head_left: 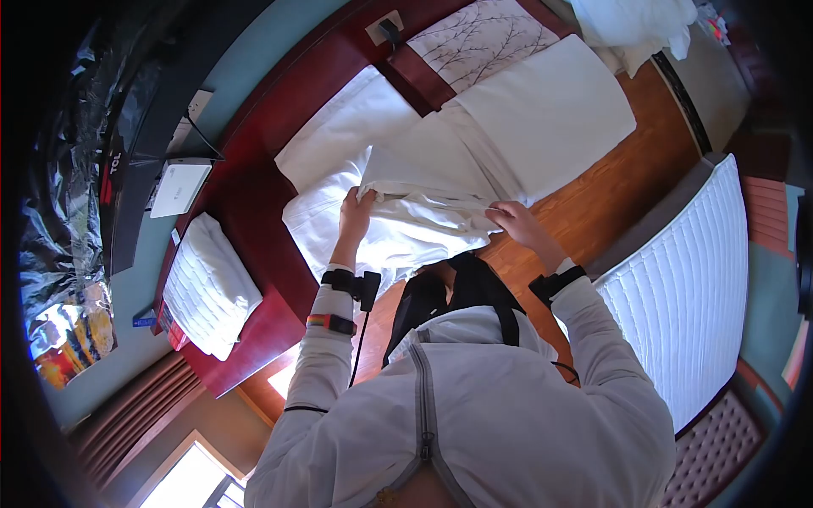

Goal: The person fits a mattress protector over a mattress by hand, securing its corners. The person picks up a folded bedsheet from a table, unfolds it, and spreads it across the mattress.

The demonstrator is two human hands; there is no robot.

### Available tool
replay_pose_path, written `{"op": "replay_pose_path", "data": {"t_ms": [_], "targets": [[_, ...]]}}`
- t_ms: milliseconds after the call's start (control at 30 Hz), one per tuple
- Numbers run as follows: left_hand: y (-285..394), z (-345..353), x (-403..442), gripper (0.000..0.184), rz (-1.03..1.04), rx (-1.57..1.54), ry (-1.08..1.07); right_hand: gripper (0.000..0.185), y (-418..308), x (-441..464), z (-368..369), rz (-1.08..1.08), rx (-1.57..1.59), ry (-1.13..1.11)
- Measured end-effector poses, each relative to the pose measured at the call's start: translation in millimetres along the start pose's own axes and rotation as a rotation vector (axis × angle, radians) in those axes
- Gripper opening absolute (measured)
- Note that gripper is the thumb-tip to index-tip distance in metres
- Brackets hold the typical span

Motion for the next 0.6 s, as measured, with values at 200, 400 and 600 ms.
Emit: {"op": "replay_pose_path", "data": {"t_ms": [200,400,600], "targets": [[-16.3,-0.9,-17.4,0.040,-0.001,-0.116,-0.012,0.030,9.0,-9.6,14.5,-0.023,0.428,0.031],[-38.7,8.3,-18.9,0.045,-0.021,-0.167,-0.071,0.027,7.6,-20.0,36.6,-0.023,0.529,0.027],[-29.5,71.1,-42.7,0.075,-0.013,-0.547,-0.392,0.029,-19.9,-10.2,81.3,-0.266,0.242,-0.026]]}}
Point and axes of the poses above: each hand's wrist, its own x-axis towards the middle knuckle, its own z-axis out of the palm, y = z × x, the point moved 10 cm from there along x, towards the middle knuckle, and after that the axes turned 13 degrees about -y, right-handed, at the moved point
